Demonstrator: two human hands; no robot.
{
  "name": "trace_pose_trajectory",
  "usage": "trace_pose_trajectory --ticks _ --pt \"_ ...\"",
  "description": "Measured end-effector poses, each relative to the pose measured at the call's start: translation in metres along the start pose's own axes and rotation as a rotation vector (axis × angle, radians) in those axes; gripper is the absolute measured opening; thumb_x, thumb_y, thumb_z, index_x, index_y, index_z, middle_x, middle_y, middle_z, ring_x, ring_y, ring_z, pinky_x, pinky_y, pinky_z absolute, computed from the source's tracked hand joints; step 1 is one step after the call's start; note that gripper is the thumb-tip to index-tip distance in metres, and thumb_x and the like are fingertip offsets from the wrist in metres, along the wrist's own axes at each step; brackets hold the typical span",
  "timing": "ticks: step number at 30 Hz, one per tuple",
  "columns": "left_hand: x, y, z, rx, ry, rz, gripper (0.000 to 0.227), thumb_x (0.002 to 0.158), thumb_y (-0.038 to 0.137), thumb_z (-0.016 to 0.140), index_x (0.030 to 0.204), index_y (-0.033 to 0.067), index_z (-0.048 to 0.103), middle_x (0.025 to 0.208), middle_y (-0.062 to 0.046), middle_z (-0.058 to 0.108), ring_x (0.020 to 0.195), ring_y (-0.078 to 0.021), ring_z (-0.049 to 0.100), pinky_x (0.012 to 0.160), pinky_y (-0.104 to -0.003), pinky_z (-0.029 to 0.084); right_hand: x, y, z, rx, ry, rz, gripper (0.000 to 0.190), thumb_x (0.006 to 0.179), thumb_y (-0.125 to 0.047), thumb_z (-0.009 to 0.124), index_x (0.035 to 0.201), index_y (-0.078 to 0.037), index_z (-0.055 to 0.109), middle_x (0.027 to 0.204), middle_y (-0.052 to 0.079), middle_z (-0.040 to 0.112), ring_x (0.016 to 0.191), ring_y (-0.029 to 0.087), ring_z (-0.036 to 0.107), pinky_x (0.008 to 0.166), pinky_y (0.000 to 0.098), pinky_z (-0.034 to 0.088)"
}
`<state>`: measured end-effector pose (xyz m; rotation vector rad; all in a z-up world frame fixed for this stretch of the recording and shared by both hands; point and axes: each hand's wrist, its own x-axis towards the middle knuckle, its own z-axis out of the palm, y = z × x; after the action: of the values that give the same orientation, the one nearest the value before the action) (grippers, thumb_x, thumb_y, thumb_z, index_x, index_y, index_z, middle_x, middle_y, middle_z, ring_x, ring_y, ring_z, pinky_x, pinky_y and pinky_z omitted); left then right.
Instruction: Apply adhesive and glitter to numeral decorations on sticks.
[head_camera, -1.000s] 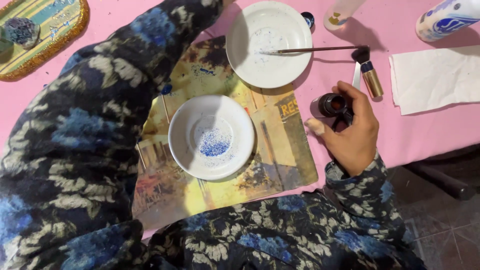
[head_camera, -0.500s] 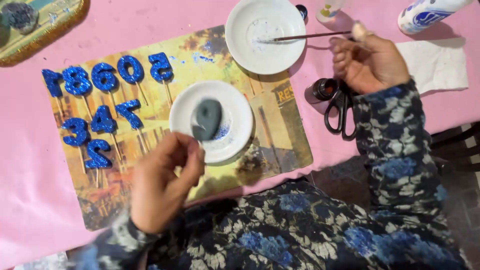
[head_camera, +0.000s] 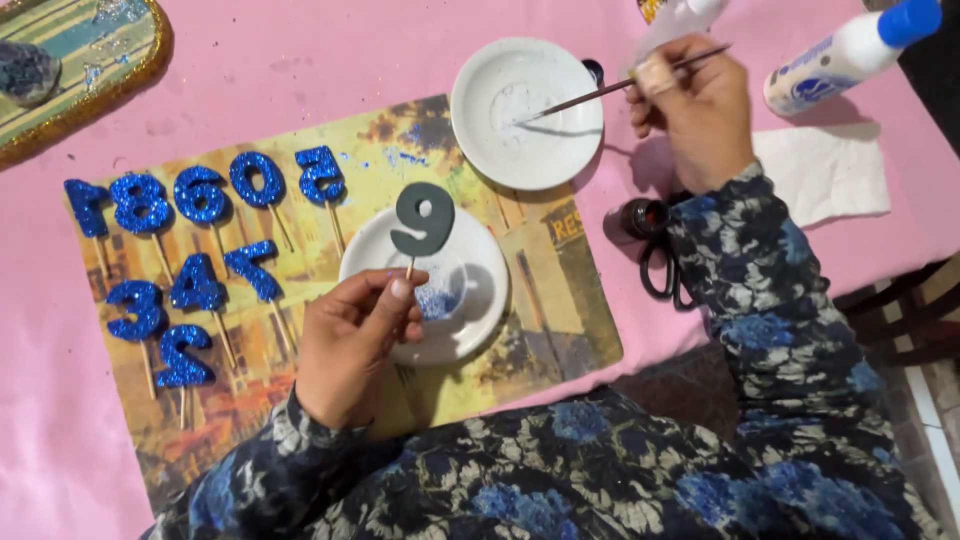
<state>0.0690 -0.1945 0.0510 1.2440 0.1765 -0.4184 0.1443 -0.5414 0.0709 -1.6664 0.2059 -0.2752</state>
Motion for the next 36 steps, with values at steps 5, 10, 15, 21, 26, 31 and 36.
trace_pose_trajectory --ticks 5,10,15,21,26,31,36 --pt "0.005 -0.015 -0.01 0.062 0.038 0.132 0.024 0.086 0.017 0.067 0.099 -0.0027 0.072 0.066 -0.01 0.065 0.045 -0.0084 0.045 0.037 -0.02 0.034 0.019 0.009 -0.002 -0.085 -0.079 -0.27 0.015 0.11 -0.016 0.049 0.102 -0.005 0.042 0.084 0.017 0.061 0.061 0.018 0.056 0.054 0.0268 0.048" --pt "0.01 -0.026 -0.012 0.111 0.073 0.121 0.024 0.085 0.014 0.068 0.101 -0.0028 0.073 0.078 -0.011 0.073 0.052 -0.0073 0.047 0.043 -0.02 0.037 0.007 0.005 0.005 -0.183 -0.217 -0.337 0.014 0.11 -0.006 0.043 0.097 0.001 0.045 0.082 0.018 0.057 0.064 0.021 0.057 0.055 0.0263 0.051" --pt "0.016 -0.03 -0.012 -0.013 -0.075 0.16 0.025 0.095 0.012 0.054 0.109 -0.0067 0.063 0.072 -0.011 0.055 0.05 -0.0082 0.04 0.053 -0.02 0.034 -0.001 0.006 0.01 -0.168 -0.177 -0.432 0.016 0.105 -0.006 0.053 0.104 0.01 0.057 0.084 0.021 0.061 0.065 0.022 0.058 0.058 0.0281 0.051" --pt "0.015 -0.028 -0.009 -0.096 -0.136 0.118 0.027 0.095 0.011 0.053 0.114 -0.0083 0.06 0.08 -0.014 0.057 0.055 -0.0142 0.052 0.059 -0.026 0.043 -0.004 0.007 0.013 -0.054 -0.117 -0.284 0.02 0.105 -0.015 0.053 0.099 0.004 0.055 0.08 0.018 0.059 0.062 0.021 0.058 0.055 0.0287 0.054" --pt "0.013 -0.031 -0.008 -0.191 -0.138 0.064 0.021 0.092 0.007 0.058 0.106 -0.0074 0.061 0.077 -0.016 0.063 0.054 -0.0195 0.06 0.051 -0.026 0.047 -0.006 0.008 0.007 -0.004 -0.055 -0.285 0.027 0.099 -0.023 0.062 0.103 0.003 0.055 0.083 0.018 0.061 0.069 0.022 0.062 0.06 0.0313 0.058" --pt "0.008 -0.023 -0.004 -0.115 -0.157 0.082 0.02 0.092 0.005 0.058 0.106 -0.0071 0.061 0.075 -0.016 0.064 0.052 -0.0185 0.062 0.049 -0.024 0.048 -0.01 0.011 0.016 -0.169 -0.086 -0.349 0.012 0.101 0.02 0.055 0.106 0.01 0.052 0.088 0.027 0.062 0.074 0.03 0.066 0.066 0.0362 0.063" --pt "0.007 -0.024 -0.005 -0.076 -0.156 0.093 0.016 0.09 0.005 0.06 0.103 -0.0054 0.062 0.076 -0.018 0.067 0.048 -0.0189 0.062 0.052 -0.029 0.055 -0.007 0.021 0.011 0.022 -0.091 -0.155 0.016 0.102 -0.014 0.06 0.101 0.001 0.052 0.082 0.021 0.062 0.062 0.024 0.063 0.053 0.0309 0.058"
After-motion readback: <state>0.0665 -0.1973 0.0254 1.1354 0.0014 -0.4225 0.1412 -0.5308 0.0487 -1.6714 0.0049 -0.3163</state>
